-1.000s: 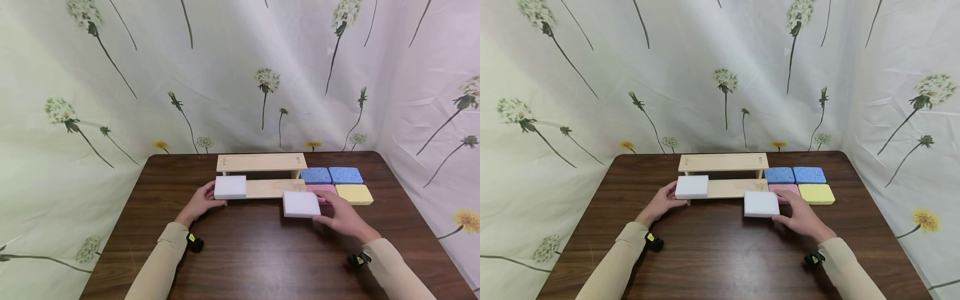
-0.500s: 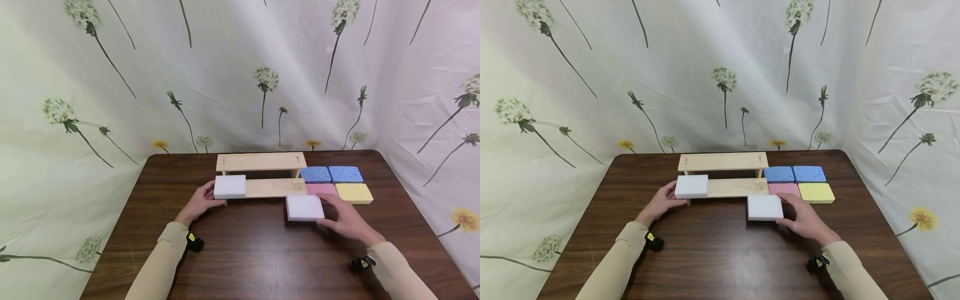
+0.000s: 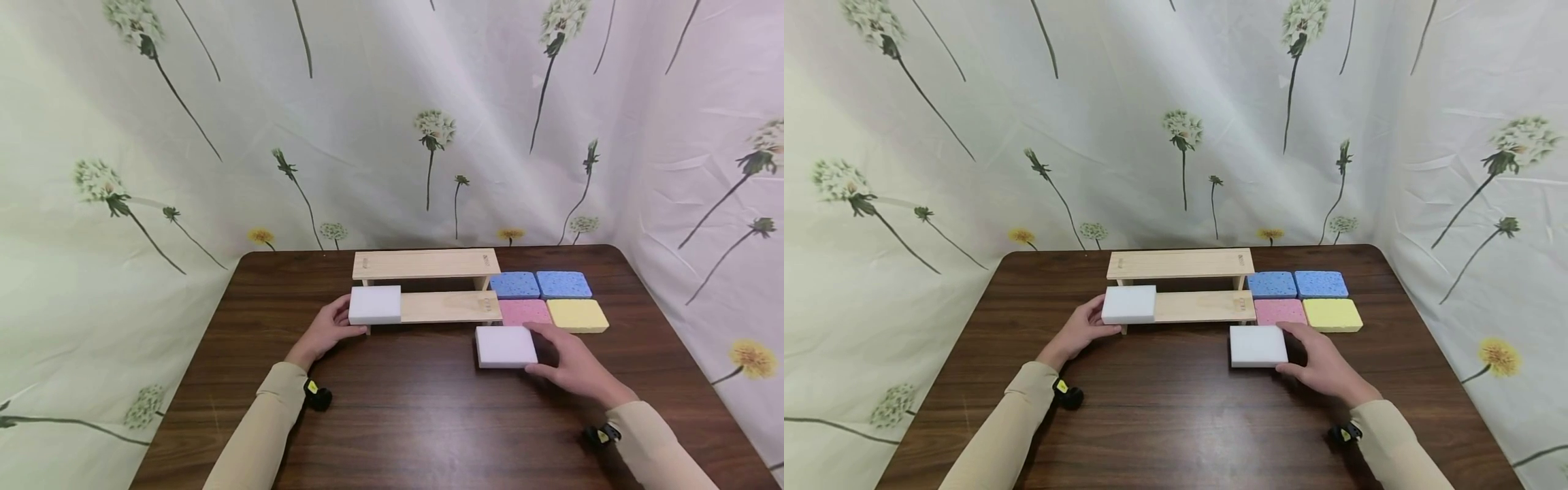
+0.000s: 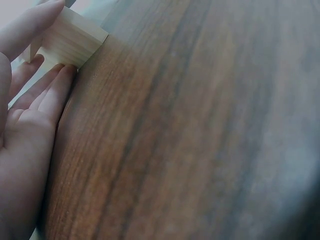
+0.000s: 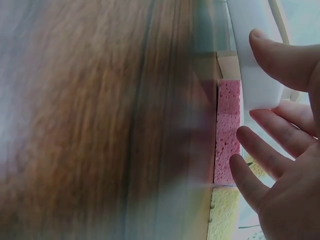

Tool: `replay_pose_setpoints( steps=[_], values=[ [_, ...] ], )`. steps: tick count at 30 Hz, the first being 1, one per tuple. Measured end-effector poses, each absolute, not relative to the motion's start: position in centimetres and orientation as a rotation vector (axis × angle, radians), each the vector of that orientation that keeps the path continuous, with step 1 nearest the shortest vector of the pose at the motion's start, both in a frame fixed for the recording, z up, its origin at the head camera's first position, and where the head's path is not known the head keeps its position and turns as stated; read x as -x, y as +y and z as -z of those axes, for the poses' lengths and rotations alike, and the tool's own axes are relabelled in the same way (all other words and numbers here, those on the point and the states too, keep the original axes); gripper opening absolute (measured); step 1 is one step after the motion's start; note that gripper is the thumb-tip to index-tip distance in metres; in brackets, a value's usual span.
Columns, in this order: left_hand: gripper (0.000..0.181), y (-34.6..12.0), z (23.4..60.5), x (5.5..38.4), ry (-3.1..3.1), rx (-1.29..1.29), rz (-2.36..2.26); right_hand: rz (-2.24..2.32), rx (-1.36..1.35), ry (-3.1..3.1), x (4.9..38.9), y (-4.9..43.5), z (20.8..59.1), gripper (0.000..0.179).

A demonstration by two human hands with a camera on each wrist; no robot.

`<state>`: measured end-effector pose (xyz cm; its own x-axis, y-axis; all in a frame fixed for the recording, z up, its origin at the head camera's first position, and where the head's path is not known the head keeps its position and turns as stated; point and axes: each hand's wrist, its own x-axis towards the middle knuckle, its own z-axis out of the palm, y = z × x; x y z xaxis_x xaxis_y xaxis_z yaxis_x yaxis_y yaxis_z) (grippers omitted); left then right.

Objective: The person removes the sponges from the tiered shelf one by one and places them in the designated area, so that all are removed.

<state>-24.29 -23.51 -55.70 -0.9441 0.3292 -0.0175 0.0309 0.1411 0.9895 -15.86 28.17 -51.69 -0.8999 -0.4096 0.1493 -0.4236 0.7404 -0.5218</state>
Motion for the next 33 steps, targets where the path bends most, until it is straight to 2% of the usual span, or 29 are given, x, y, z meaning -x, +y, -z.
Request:
replay_pose_setpoints(
  steps=[33],
  values=[
    [0.085, -23.5, 55.6, 24.2, 2.192, -0.352, -1.883, -0.781, -0.569, -3.061, 15.3, 30.9, 52.5, 0.078]
  ],
)
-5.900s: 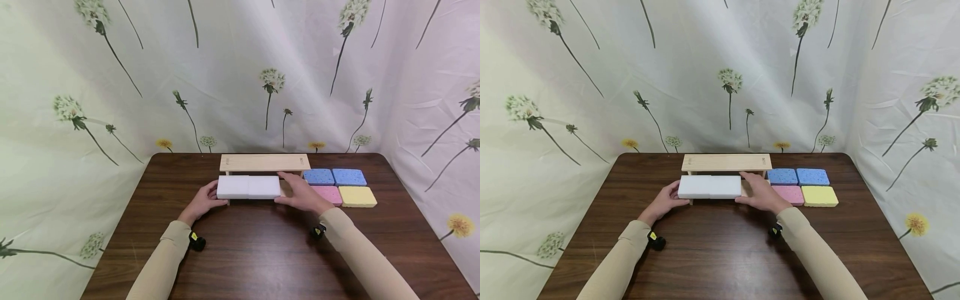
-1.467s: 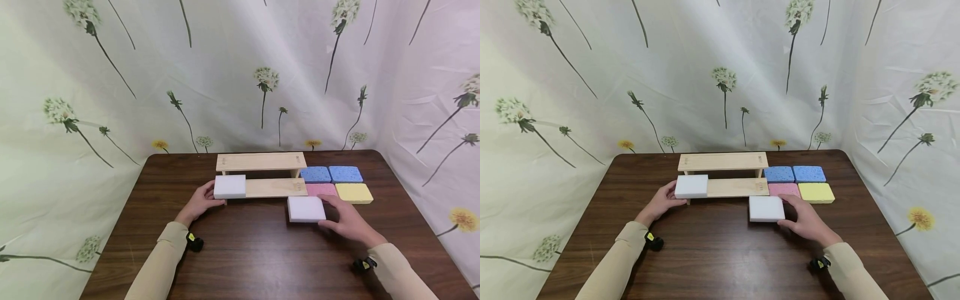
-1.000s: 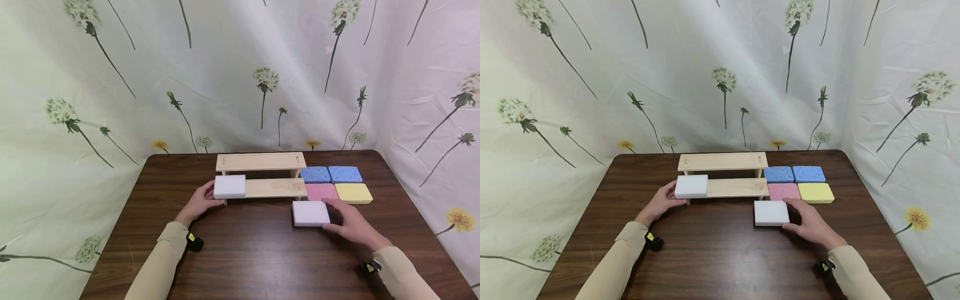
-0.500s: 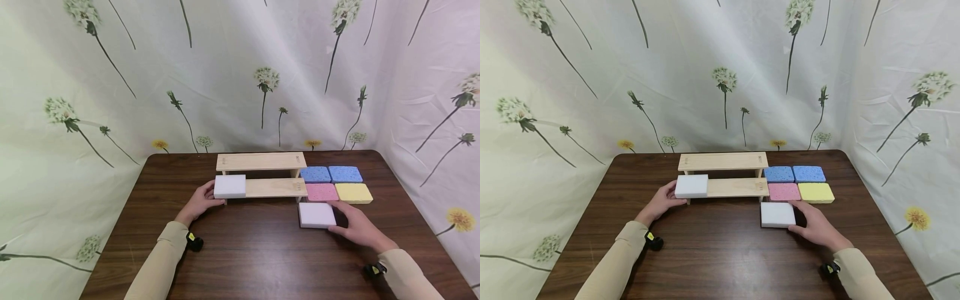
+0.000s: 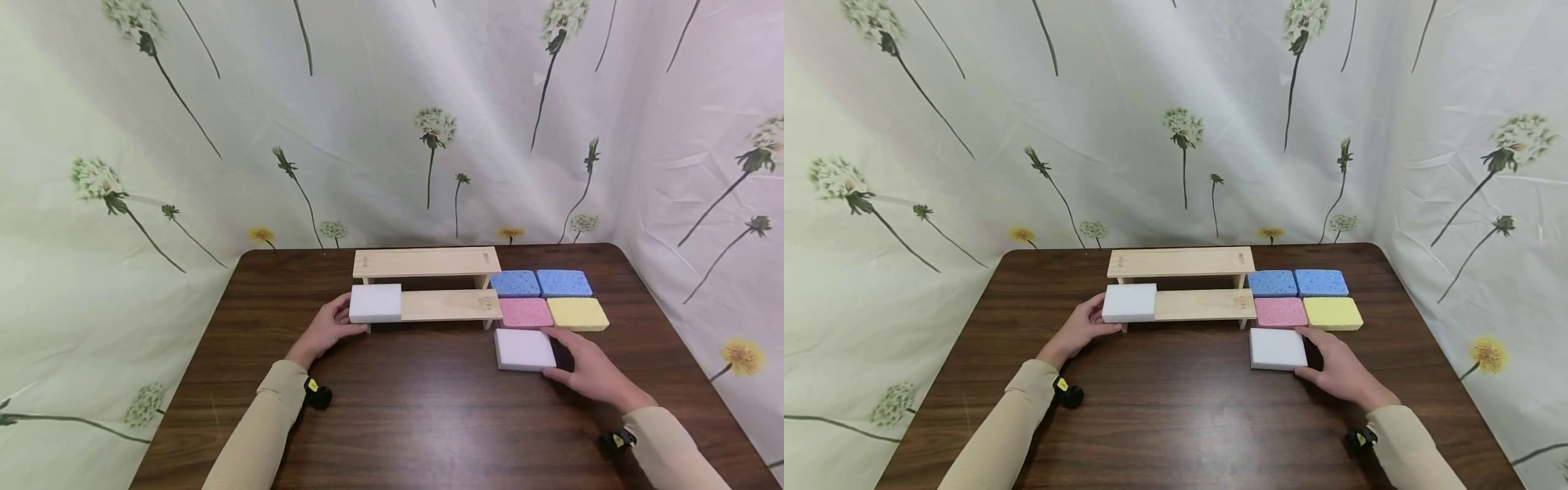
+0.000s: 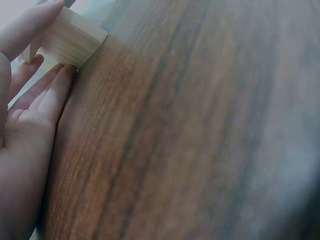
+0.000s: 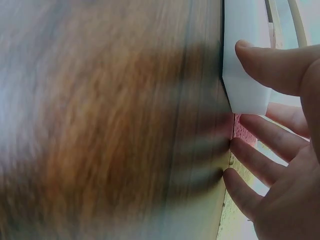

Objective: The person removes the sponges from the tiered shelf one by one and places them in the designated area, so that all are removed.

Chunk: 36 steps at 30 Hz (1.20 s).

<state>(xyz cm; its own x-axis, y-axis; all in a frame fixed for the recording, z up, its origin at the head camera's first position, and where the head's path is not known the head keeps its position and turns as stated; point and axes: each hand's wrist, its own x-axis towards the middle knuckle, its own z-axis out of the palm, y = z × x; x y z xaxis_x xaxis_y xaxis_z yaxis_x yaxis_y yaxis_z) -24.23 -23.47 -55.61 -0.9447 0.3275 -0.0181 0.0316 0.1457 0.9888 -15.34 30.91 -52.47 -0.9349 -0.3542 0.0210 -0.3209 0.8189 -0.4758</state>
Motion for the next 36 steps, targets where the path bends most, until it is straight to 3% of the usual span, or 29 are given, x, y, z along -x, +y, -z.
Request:
replay_pose_setpoints(
  steps=[36],
  values=[
    [0.084, -23.6, 56.1, 24.6, 2.193, -0.361, -1.879, 0.7, 0.512, 2.956, 15.0, 32.7, 52.1, 0.076]
  ],
)
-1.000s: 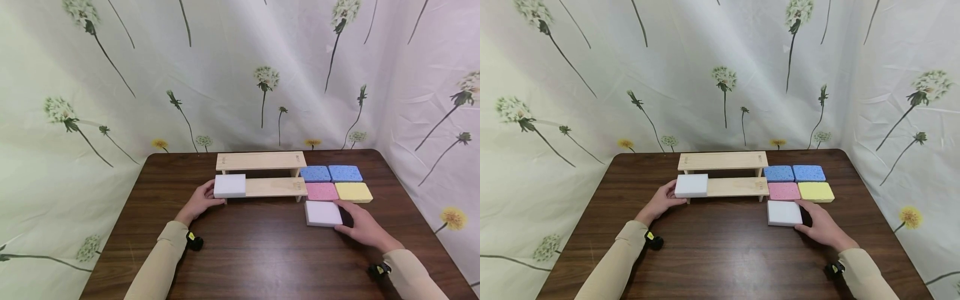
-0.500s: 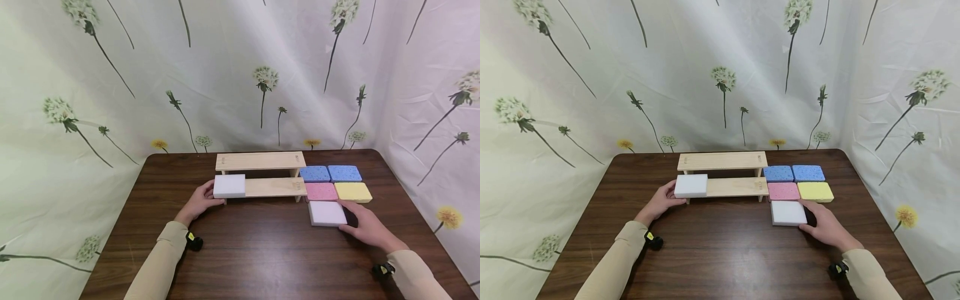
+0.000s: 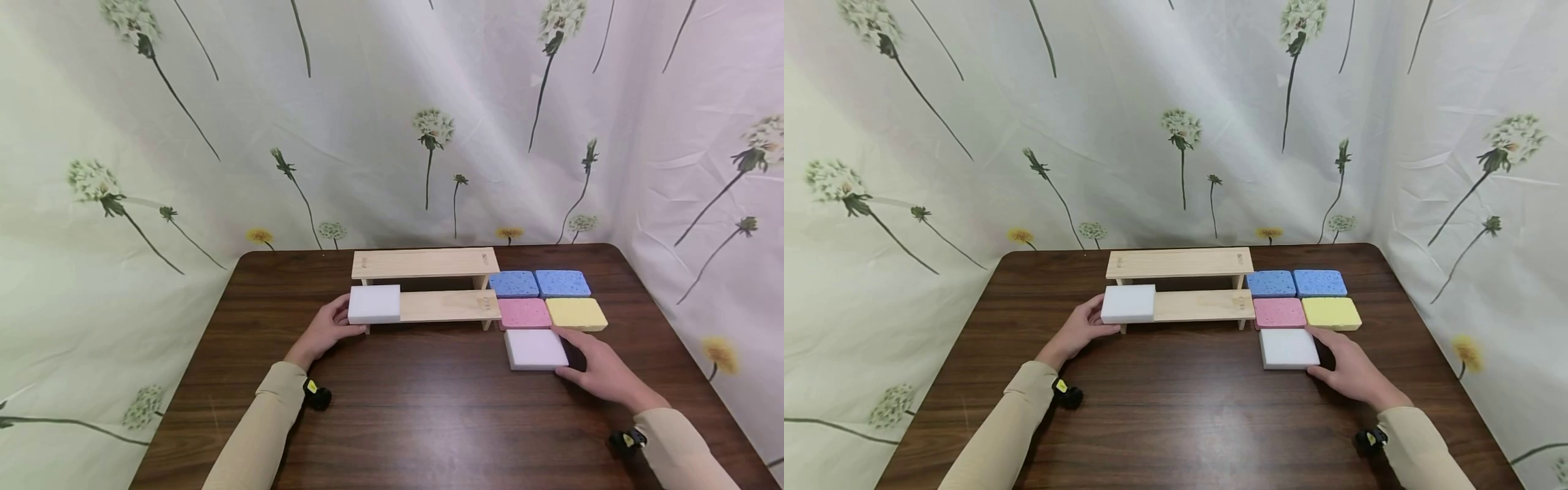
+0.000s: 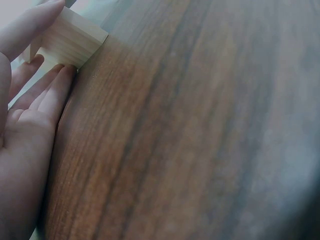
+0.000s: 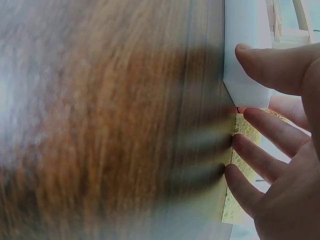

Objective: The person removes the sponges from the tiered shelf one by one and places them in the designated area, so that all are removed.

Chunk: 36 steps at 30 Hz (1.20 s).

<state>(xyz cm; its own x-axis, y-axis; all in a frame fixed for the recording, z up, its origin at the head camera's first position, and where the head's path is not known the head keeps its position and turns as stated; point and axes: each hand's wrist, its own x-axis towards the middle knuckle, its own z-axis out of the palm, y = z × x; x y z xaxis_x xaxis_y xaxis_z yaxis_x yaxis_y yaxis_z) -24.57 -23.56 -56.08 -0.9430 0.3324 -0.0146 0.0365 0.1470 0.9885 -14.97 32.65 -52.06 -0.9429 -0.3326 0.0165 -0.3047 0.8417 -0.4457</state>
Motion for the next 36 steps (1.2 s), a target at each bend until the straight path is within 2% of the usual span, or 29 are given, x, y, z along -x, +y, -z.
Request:
replay_pose_setpoints(
  steps=[18, 30, 36],
  values=[
    [0.084, -23.7, 55.8, 24.7, 2.184, -0.361, -1.883, 0.714, 0.497, 2.925, 15.1, 32.7, 51.9, 0.076],
    [0.085, -23.6, 55.8, 24.7, 2.176, -0.357, -1.885, 0.73, 0.564, 2.976, 14.9, 32.6, 50.5, 0.077],
    [0.083, -23.6, 55.8, 24.6, 2.179, -0.367, -1.89, 0.76, 0.507, 2.952, 15.0, 32.1, 49.8, 0.08]
  ],
)
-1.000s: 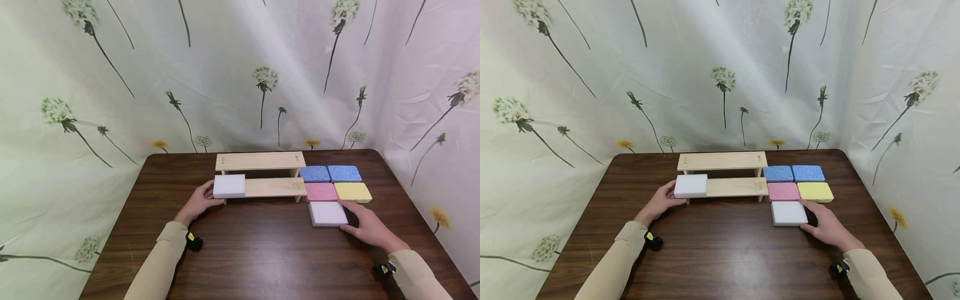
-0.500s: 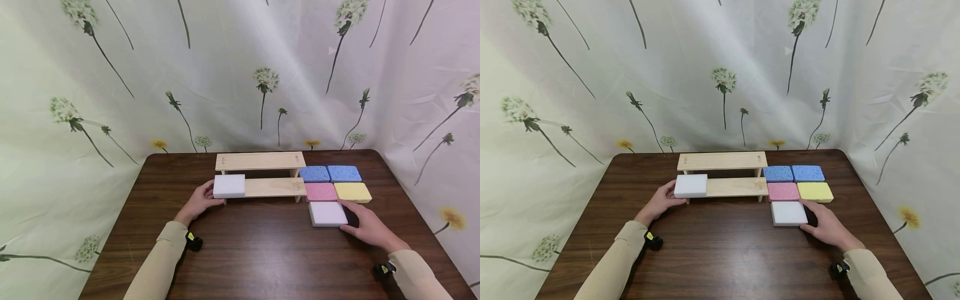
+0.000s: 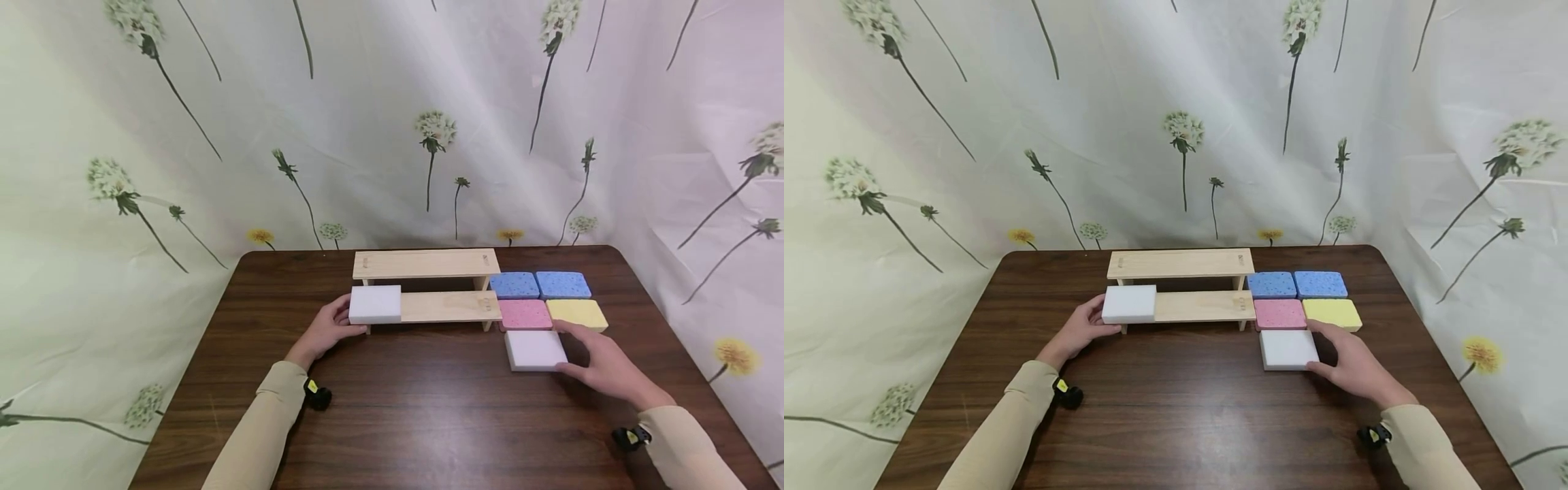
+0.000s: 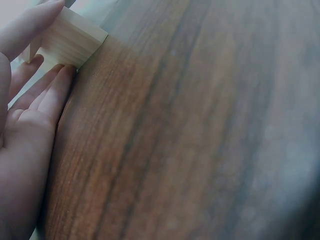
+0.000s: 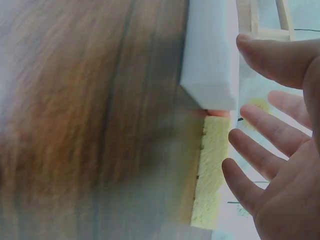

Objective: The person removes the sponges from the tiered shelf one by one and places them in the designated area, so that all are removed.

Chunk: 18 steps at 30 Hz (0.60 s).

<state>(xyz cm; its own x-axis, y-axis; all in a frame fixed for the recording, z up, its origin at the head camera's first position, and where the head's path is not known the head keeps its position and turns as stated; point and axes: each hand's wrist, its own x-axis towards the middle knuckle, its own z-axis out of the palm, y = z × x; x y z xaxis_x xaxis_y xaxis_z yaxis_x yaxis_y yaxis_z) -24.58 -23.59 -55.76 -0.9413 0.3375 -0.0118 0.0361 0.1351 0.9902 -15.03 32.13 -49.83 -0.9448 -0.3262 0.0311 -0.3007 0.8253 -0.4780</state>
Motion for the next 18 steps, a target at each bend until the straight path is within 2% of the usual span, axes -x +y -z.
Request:
replay_pose_setpoints(
  steps=[18],
  values=[
    [0.084, -23.5, 55.7, 24.4, 2.188, -0.363, -1.884, 0.927, 0.636, 2.953, 16.7, 28.0, 49.2, 0.078]
  ],
)
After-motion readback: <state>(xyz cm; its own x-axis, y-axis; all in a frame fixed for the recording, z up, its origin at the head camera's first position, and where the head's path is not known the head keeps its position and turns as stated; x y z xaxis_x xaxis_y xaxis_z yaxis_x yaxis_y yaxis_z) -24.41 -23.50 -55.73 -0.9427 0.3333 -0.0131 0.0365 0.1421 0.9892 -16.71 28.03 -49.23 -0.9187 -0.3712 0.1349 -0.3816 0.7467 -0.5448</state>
